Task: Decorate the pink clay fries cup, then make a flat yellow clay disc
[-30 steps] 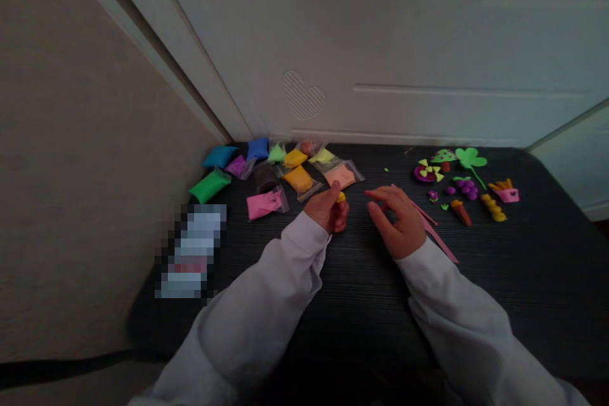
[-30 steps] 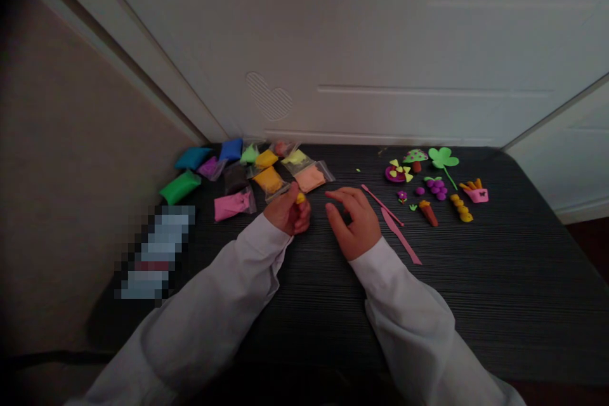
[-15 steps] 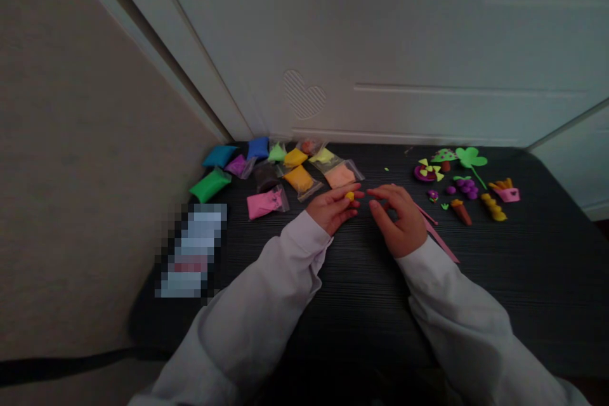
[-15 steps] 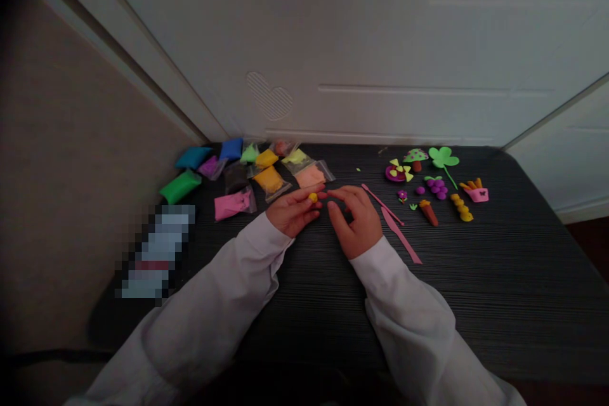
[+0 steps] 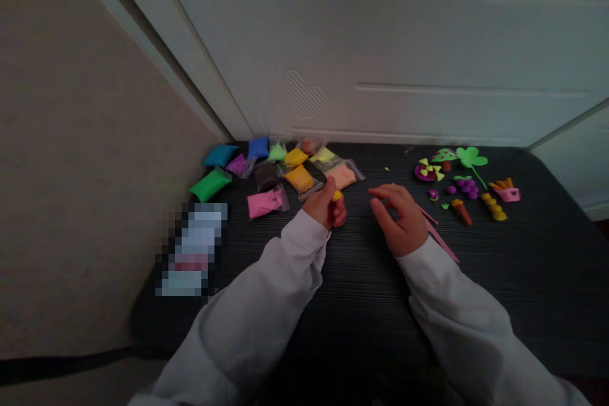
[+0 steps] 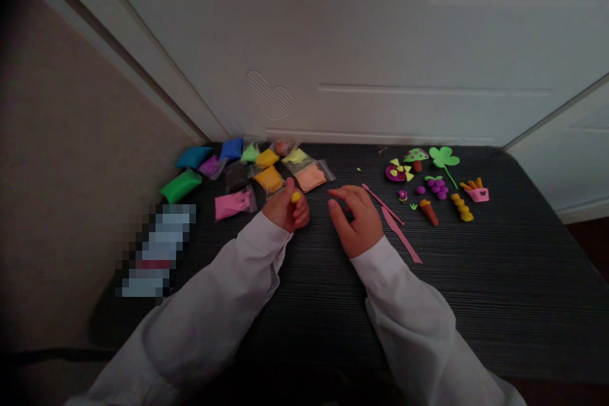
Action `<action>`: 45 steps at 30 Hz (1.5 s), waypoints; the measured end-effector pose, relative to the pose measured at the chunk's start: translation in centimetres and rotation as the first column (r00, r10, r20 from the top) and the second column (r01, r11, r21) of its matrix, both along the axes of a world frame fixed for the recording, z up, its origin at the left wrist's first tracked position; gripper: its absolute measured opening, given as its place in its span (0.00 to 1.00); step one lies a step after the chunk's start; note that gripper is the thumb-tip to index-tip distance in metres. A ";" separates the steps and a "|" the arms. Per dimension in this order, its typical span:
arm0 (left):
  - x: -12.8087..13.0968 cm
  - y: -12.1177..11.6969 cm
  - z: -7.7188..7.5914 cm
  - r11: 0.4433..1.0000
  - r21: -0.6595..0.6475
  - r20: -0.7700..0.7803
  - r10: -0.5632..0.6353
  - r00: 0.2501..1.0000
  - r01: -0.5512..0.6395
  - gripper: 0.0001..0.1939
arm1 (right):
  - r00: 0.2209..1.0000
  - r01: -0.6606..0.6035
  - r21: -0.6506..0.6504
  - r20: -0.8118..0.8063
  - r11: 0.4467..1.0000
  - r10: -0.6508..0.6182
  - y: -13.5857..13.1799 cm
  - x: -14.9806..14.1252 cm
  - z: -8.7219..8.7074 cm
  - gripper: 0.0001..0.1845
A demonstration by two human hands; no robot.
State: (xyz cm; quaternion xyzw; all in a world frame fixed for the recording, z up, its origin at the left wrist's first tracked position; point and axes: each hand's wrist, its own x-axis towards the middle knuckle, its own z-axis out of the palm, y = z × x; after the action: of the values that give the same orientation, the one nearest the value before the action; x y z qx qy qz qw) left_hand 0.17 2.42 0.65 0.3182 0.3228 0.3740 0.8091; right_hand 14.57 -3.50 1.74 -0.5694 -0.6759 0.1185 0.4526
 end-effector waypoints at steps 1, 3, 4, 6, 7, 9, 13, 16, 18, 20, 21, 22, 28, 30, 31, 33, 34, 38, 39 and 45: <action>-0.1 0.0 0.1 1.000 -0.023 0.009 -0.019 1.000 0.020 0.28 | 1.000 -0.001 -0.001 -0.003 1.000 0.001 0.0 0.0 0.0 0.11; -0.1 0.0 0.1 0.999 -0.031 0.019 -0.021 1.000 0.021 0.27 | 1.000 -0.003 -0.002 -0.008 1.000 0.003 0.0 0.0 0.0 0.11; -0.1 0.0 0.1 1.000 -0.014 0.015 0.003 1.000 -0.003 0.24 | 1.000 -0.003 -0.002 -0.009 1.000 0.003 0.0 0.0 0.0 0.11; -0.1 -0.1 -0.1 0.997 0.033 0.005 0.071 0.997 -0.071 0.17 | 1.000 -0.002 -0.001 -0.008 1.000 0.002 0.0 0.0 0.0 0.11; 0.0 -0.1 -0.2 0.994 0.046 0.005 0.096 0.995 -0.096 0.18 | 1.000 -0.002 -0.002 -0.006 1.000 0.002 0.0 0.0 0.0 0.11; 0.0 -0.2 -0.5 0.993 0.044 0.021 0.109 0.994 -0.110 0.19 | 1.000 -0.003 -0.006 -0.001 1.000 0.003 0.0 0.0 0.0 0.11; -0.1 -0.2 -0.6 0.998 0.010 0.058 0.063 0.996 -0.063 0.14 | 1.000 0.004 -0.010 0.000 1.000 -0.004 0.0 0.0 0.0 0.11; -0.1 -0.2 -0.5 0.999 -0.022 0.083 0.046 0.996 -0.044 0.14 | 1.000 0.002 -0.003 0.006 1.000 -0.002 0.0 0.0 0.0 0.10; 0.0 -0.2 -0.5 0.998 -0.031 0.085 0.050 0.995 -0.048 0.15 | 1.000 0.000 0.002 0.008 1.000 0.000 0.0 0.0 0.0 0.10; 0.0 -0.1 -0.6 0.998 -0.015 0.068 0.066 0.995 -0.065 0.17 | 1.000 0.001 0.005 0.011 1.000 -0.001 0.0 0.0 0.0 0.10; 0.1 -0.2 -0.6 0.997 0.009 0.058 0.079 0.995 -0.080 0.17 | 1.000 0.003 0.004 0.011 1.000 -0.003 0.0 0.0 0.0 0.10; 0.2 -0.2 -0.7 0.995 0.042 0.048 0.092 0.995 -0.094 0.18 | 1.000 0.004 0.002 0.011 1.000 -0.004 0.0 0.0 0.0 0.10; 0.4 -0.4 -0.9 0.974 0.173 0.020 0.145 0.989 -0.146 0.15 | 1.000 0.005 0.004 0.007 1.000 -0.005 0.1 0.0 -0.2 0.10; 0.3 -0.4 -0.8 0.983 0.136 0.023 0.117 0.993 -0.119 0.13 | 1.000 0.007 0.003 0.005 1.000 -0.007 0.1 0.0 -0.2 0.10; 0.2 -0.3 -0.7 0.991 0.101 0.026 0.085 0.996 -0.087 0.12 | 1.000 0.006 0.003 0.005 1.000 -0.006 0.1 0.0 -0.2 0.10; 0.0 -0.3 -0.4 1.000 0.010 0.040 0.019 0.999 -0.020 0.11 | 1.000 0.004 0.006 0.009 1.000 -0.004 0.1 0.0 -0.2 0.10; -0.1 -0.2 -0.4 0.999 -0.032 0.053 0.000 0.999 0.002 0.11 | 1.000 0.005 0.008 0.013 1.000 -0.005 0.1 0.0 -0.2 0.10; -0.2 -0.2 -0.4 0.997 -0.079 0.135 -0.007 0.991 0.018 0.11 | 1.000 0.012 0.007 0.014 1.000 -0.012 0.1 0.0 -0.2 0.10; -0.2 -0.2 -0.5 0.998 -0.064 0.155 -0.010 0.988 0.020 0.12 | 1.000 0.012 0.008 0.015 1.000 -0.012 0.1 0.0 -0.2 0.10; 0.0 -0.4 -0.8 1.000 0.003 0.098 0.026 0.995 -0.026 0.15 | 0.999 0.016 0.023 0.037 1.000 -0.017 0.1 0.1 -0.3 0.11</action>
State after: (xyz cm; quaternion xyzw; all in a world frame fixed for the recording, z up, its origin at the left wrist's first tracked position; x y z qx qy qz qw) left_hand 0.15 2.06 -0.19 0.2970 0.2861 0.4002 0.8184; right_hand 14.65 -3.40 1.44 -0.5719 -0.6809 0.0967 0.4472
